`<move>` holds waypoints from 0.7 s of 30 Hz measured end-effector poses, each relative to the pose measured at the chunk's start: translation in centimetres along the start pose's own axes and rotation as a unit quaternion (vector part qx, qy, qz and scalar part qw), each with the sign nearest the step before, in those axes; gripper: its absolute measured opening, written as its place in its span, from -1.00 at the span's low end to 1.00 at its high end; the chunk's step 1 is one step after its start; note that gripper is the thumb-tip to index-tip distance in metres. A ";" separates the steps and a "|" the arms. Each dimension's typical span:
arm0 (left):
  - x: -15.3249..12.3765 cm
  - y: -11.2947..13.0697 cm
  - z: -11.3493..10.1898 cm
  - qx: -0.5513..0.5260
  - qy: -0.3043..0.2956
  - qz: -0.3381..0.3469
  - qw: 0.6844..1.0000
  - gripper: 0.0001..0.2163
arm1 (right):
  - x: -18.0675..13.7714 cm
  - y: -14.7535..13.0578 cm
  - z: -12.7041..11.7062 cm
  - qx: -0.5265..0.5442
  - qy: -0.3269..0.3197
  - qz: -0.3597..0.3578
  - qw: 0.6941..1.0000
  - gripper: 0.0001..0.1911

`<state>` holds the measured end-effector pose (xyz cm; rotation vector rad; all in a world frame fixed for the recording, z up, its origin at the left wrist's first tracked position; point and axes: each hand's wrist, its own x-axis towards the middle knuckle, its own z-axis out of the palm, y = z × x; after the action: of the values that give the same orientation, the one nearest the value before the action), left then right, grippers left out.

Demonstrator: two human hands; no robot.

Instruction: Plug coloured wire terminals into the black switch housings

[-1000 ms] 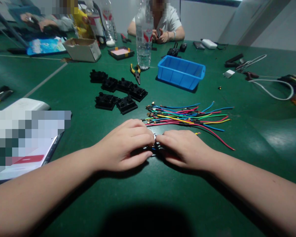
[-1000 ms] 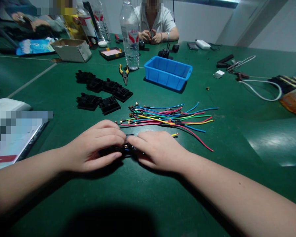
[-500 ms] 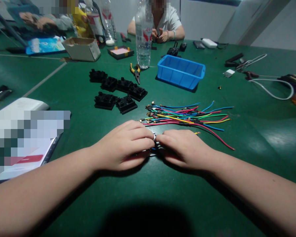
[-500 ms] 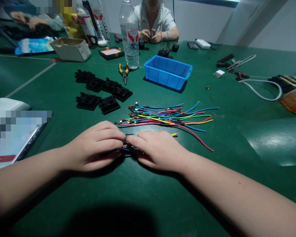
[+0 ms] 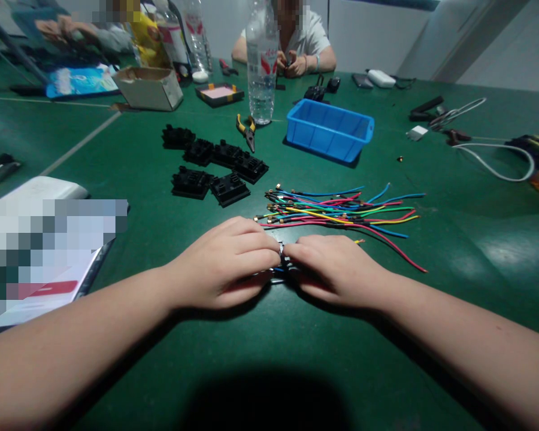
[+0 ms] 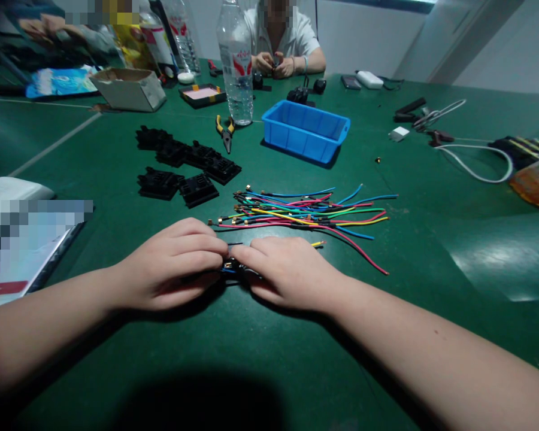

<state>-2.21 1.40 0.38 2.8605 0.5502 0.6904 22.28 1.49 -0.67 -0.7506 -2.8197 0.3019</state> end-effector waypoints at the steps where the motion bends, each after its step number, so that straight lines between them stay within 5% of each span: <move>1: 0.0 0.0 0.0 0.002 0.001 0.000 1.000 -0.88 | 0.0 0.0 0.0 0.000 -0.001 0.000 1.000 -0.63; 21: 0.1 0.1 -0.2 0.088 0.000 0.039 0.995 -0.90 | 0.1 -0.1 -0.1 0.009 0.007 0.001 1.000 -0.64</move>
<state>-2.23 1.34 0.62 3.0600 0.5258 0.6863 22.11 1.45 -0.55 -0.7480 -2.8000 0.3200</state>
